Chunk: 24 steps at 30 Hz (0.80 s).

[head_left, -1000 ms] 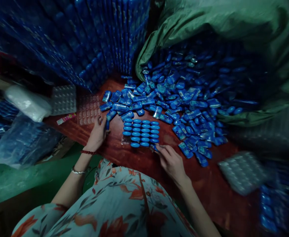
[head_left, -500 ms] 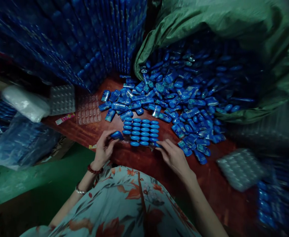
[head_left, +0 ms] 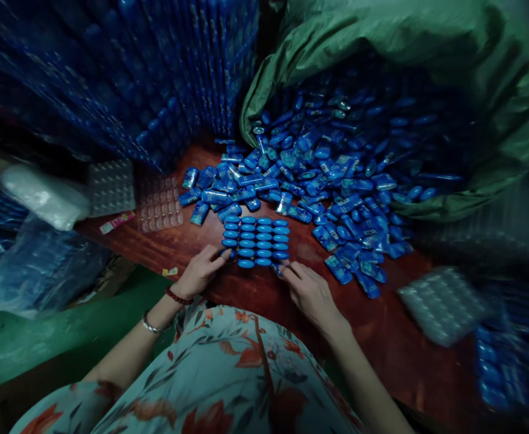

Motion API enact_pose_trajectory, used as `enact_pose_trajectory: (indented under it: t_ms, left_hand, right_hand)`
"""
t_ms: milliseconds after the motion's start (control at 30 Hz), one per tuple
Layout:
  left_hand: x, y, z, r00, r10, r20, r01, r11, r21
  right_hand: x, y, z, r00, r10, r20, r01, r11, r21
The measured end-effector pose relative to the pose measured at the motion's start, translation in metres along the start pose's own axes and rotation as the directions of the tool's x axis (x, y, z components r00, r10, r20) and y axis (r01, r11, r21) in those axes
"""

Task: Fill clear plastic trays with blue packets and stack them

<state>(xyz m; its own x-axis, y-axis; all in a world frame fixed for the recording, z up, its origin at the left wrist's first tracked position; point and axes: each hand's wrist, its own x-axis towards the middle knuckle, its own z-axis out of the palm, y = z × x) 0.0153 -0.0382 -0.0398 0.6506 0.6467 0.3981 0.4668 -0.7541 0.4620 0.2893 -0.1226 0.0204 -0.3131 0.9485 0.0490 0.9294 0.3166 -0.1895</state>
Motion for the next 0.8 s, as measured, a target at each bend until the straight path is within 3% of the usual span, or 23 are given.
enact_pose_trajectory:
  t_ms: [167, 267, 400, 533, 667, 800]
  left_hand:
    - [0.007, 0.000, 0.000, 1.000, -0.024, 0.009, 0.024, 0.999, -0.021]
    - [0.013, -0.002, 0.002, 0.999, 0.014, 0.040, -0.012, 0.999, -0.036]
    - [0.013, -0.012, 0.000, 1.000, -0.015, -0.009, 0.015, 0.997, -0.074]
    - [0.012, -0.018, -0.008, 1.000, 0.013, -0.005, -0.013, 1.000, -0.016]
    - [0.019, -0.010, -0.014, 0.998, 0.004, 0.059, -0.008, 0.998, 0.057]
    - [0.029, -0.002, -0.012, 0.992, 0.100, 0.078, -0.109, 0.988, 0.111]
  right_hand:
    - [0.015, -0.002, -0.016, 0.980, -0.036, 0.193, 0.035, 0.999, 0.009]
    - [0.018, -0.006, -0.015, 0.972, -0.019, 0.232, 0.020, 1.000, -0.002]
    - [0.007, -0.008, 0.002, 0.997, 0.045, 0.066, -0.044, 0.999, -0.013]
    - [-0.006, -0.011, 0.019, 0.983, 0.113, -0.148, -0.115, 0.993, -0.010]
    - [-0.008, -0.016, 0.023, 0.962, 0.134, -0.238, -0.157, 0.984, -0.081]
    - [-0.008, -0.014, 0.023, 0.963, 0.077, -0.259, -0.100, 0.992, -0.075]
